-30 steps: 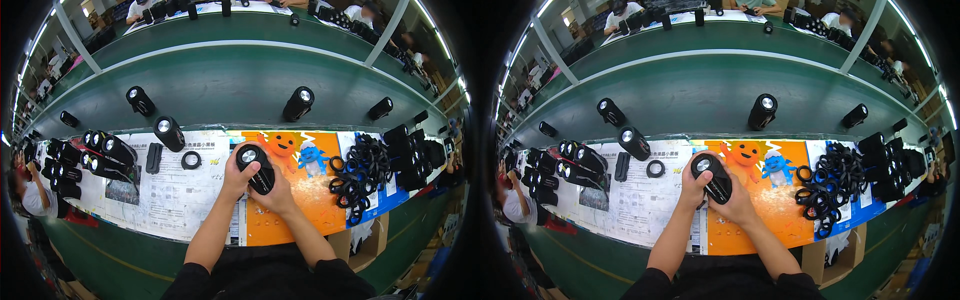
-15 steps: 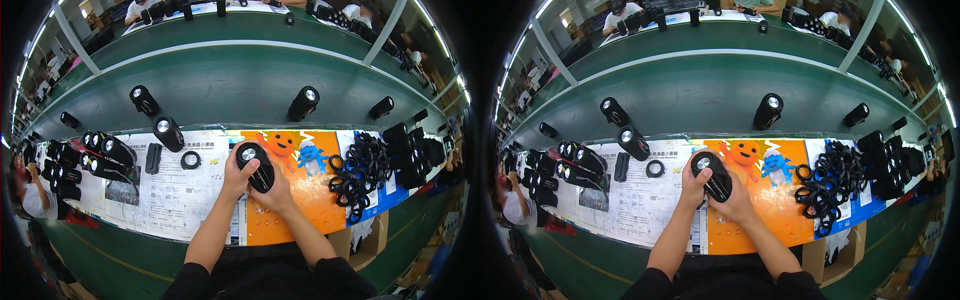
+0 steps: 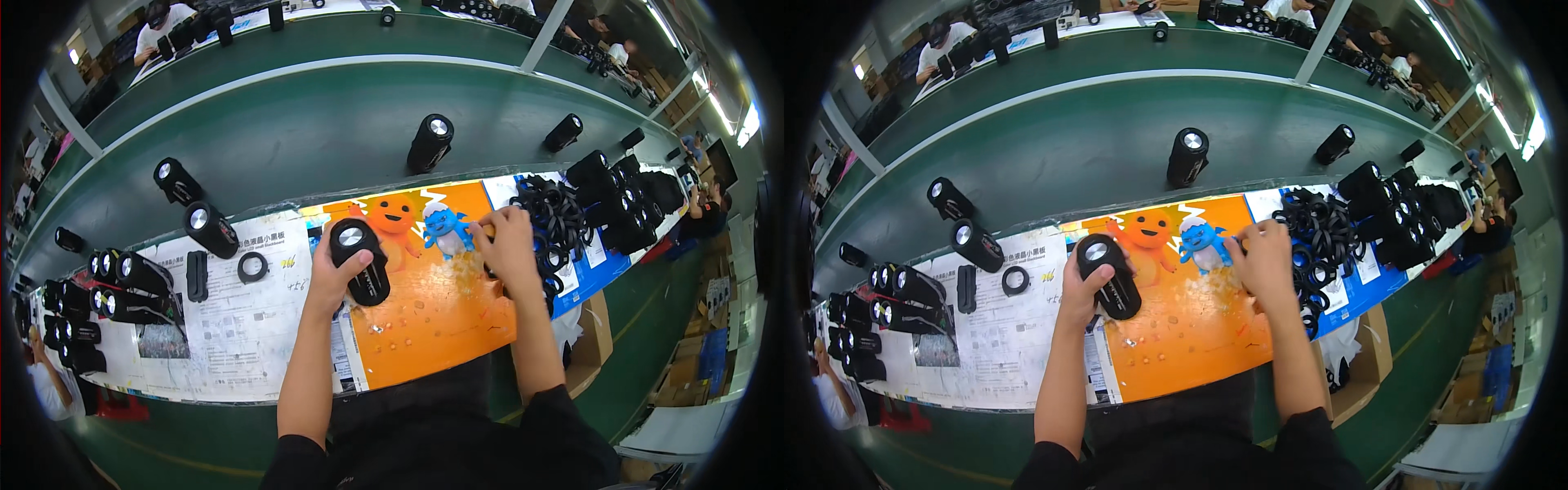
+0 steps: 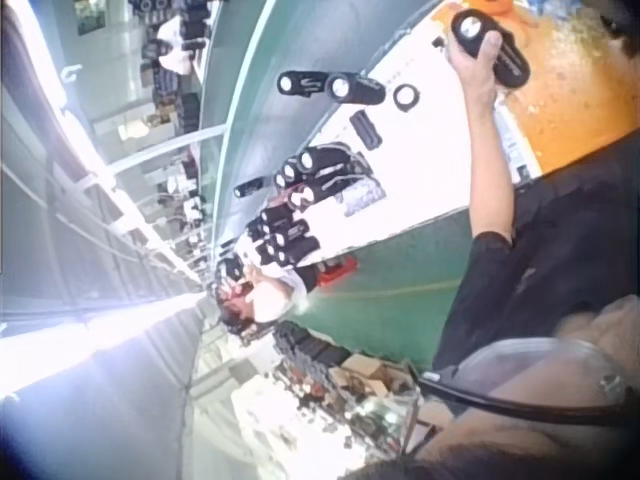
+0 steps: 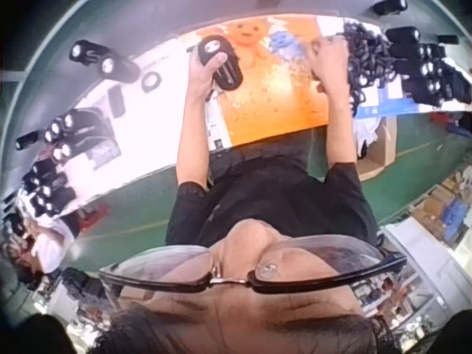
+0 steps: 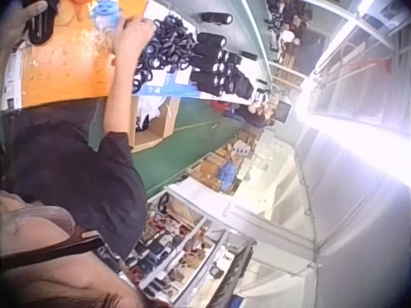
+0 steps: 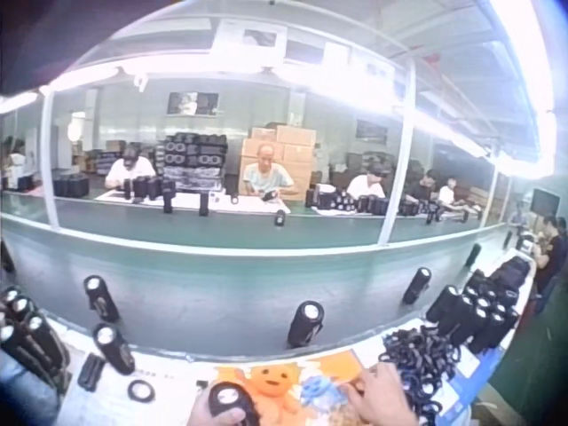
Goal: Assembling cylindrical electronic devices by attaching rubber rings to the top of the units.
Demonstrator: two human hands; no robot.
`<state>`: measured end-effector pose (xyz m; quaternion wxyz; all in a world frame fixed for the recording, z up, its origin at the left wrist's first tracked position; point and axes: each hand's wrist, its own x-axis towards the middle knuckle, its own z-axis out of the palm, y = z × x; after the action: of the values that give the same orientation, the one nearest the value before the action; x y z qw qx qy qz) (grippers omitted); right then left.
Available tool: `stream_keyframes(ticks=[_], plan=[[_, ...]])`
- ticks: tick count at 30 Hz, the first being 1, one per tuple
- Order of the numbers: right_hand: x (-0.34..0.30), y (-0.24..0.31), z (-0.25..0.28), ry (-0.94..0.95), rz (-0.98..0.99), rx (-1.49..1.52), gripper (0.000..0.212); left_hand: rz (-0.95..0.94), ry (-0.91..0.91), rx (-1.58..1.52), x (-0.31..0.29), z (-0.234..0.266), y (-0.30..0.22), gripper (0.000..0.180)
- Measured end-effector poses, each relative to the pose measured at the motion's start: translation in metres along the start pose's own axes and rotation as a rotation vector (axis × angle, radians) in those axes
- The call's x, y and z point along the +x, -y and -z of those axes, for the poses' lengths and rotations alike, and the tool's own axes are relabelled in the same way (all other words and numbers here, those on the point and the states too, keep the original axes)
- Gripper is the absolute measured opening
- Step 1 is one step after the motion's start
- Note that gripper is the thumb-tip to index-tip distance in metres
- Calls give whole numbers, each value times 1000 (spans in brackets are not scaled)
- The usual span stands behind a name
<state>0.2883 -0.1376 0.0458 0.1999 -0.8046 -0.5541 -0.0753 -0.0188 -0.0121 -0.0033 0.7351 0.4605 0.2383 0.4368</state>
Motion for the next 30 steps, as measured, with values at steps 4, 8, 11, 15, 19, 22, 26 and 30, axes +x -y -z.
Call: stream_keyframes(ticks=[4, 8, 11, 15, 19, 22, 26, 30], plan=[[8, -30, 4, 233, 4, -207, 36, -3, 46, -70, 2, -2, 10, 80], [24, -3, -5, 178, 71, 130, 33, 20, 56, -152, 1, -3, 10, 74], [28, 27, -28, 268, 57, 306, 39, 8, 67, -128, 1, -3, 11, 66], [20, 54, -33, 364, 40, 305, 45, 62, 111, -386, 3, -1, 9, 55], [16, 38, -25, 468, 70, 481, 36, 97, 94, -368, 5, 1, 8, 48], [9, 35, -25, 376, 129, 586, 36, 114, 89, -346, 8, 3, 19, 61], [-29, 83, -32, 511, -59, 1286, 100, 74, 40, -386, -1, -13, 16, 60], [-42, 132, -24, 453, -12, 1066, 109, -14, 71, -234, -7, -10, 19, 70]])
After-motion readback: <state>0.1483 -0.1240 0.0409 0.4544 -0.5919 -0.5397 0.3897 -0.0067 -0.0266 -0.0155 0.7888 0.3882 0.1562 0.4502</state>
